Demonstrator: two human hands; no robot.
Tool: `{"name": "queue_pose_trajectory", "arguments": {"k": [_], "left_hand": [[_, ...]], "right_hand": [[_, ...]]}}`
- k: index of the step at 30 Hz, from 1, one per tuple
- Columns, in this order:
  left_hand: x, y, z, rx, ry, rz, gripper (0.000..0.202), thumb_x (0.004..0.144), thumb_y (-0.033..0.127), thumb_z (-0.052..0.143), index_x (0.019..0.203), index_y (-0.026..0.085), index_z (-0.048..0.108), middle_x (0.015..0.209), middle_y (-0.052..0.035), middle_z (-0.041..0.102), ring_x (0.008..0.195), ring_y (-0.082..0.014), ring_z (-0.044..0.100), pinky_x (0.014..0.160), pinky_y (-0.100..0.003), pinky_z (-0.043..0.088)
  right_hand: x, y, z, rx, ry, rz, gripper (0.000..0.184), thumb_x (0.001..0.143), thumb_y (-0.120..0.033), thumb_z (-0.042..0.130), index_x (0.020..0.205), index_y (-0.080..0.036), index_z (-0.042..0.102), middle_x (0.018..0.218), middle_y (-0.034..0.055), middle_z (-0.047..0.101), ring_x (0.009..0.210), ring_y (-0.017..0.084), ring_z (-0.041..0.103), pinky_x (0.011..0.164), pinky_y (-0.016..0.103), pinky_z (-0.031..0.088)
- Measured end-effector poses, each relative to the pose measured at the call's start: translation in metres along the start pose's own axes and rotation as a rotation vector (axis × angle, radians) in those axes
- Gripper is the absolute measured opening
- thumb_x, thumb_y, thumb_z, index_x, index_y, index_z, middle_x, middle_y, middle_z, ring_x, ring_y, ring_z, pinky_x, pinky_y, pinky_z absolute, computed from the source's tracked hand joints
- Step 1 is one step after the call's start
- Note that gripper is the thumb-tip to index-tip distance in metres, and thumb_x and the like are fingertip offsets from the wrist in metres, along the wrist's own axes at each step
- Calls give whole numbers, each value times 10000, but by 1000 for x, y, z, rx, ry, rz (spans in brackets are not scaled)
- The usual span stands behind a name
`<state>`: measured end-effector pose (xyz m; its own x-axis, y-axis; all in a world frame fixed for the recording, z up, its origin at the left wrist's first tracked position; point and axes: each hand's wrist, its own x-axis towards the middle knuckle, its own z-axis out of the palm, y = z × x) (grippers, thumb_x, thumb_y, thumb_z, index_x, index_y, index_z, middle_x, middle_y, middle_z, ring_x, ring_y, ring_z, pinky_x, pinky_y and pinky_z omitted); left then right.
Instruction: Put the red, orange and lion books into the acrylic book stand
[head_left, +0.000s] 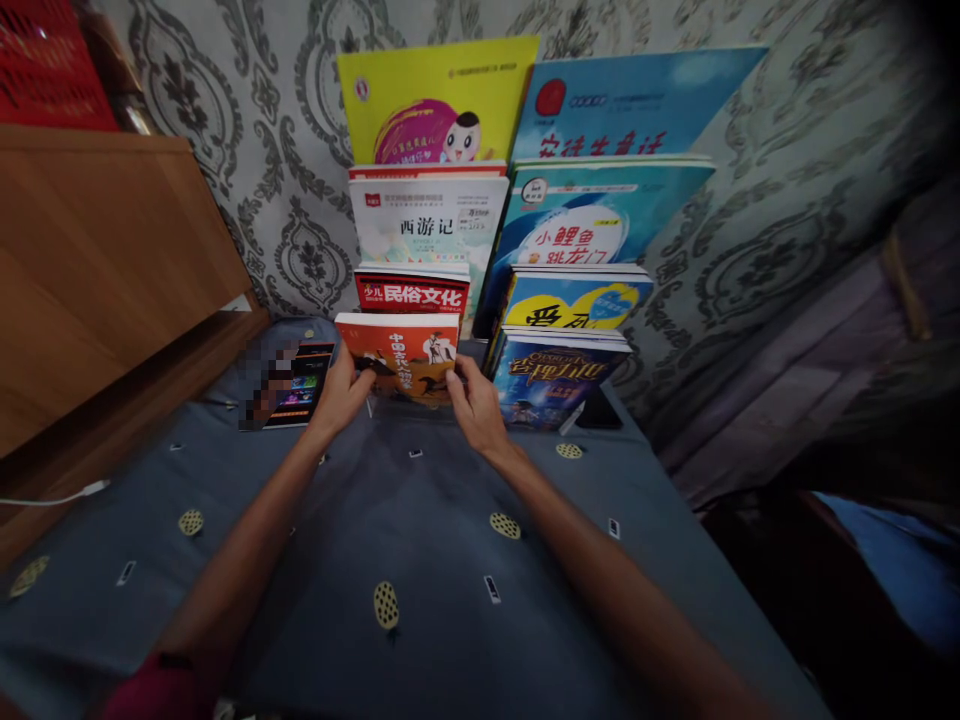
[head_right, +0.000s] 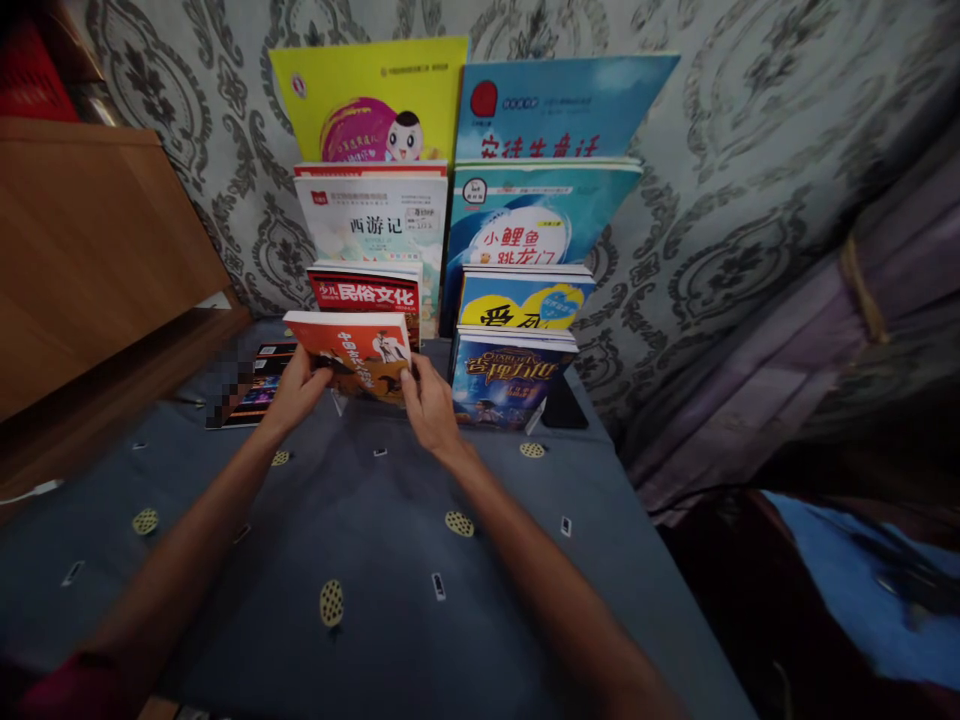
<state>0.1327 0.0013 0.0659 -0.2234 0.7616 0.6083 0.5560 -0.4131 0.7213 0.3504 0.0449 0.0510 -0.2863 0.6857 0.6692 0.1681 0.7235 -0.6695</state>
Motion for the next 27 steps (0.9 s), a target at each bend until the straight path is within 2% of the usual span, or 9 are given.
{"name": "queue_pose_trajectory", "arguments": {"k": [2, 5, 7, 9, 14, 19, 27], "left_hand": [[1, 0, -1, 150, 11, 34, 344, 799, 139, 530, 1139, 153, 581, 962, -57, 621, 872, -207, 582, 837, -343, 487], [3, 0, -4, 340, 52, 92, 264, 847, 175, 541, 1110, 168, 568, 1003, -68, 607, 928, -218, 585, 831, -336, 489], [3, -1, -5, 372, 60, 98, 250, 886, 210, 546, 1133, 178, 552, 988, -61, 609, 929, -214, 598, 810, -321, 492], [2, -1, -6, 367, 40, 79, 230, 916, 237, 539, 1140, 183, 545, 912, -38, 614, 851, -198, 611, 765, -303, 488], [-1, -3, -2, 404, -11, 79, 132, 931, 230, 526, 1054, 195, 557, 892, -37, 645, 820, -202, 631, 749, -306, 474], [-1, -6, 1, 464, -6, 80, 62, 940, 231, 529, 992, 205, 549, 885, -37, 648, 818, -205, 637, 741, -305, 485], [-2, -10, 3, 488, -1, 93, 155, 953, 229, 517, 1105, 203, 514, 916, -47, 647, 841, -215, 642, 742, -311, 495]], "right_hand": [[0, 4, 2, -80, 6, -7, 324, 1012, -360, 364, 1184, -179, 570, 1071, 102, 667, 986, 238, 627, 901, 389, 507], [-4, 9, 5, -285, 30, 26, 310, 985, -288, 376, 1165, -143, 582, 1109, 154, 615, 1051, 274, 593, 954, 440, 489], [-7, 11, 6, -383, 29, 61, 304, 971, -266, 388, 1157, -129, 587, 1111, 173, 591, 1043, 288, 587, 944, 458, 494], [-10, 13, 6, -423, 27, 74, 301, 970, -259, 386, 1158, -136, 585, 1090, 171, 594, 1009, 288, 595, 909, 456, 509], [-12, 20, 7, -363, 54, 113, 285, 956, -267, 413, 1189, -157, 535, 1037, 154, 687, 954, 293, 653, 811, 419, 530], [-12, 25, 6, -331, 32, 168, 178, 952, -295, 435, 1013, -195, 568, 889, 102, 731, 810, 260, 695, 700, 336, 506], [-12, 21, 5, -337, 34, 188, 225, 935, -269, 426, 985, -183, 627, 868, 98, 744, 752, 239, 697, 654, 298, 472]]}}
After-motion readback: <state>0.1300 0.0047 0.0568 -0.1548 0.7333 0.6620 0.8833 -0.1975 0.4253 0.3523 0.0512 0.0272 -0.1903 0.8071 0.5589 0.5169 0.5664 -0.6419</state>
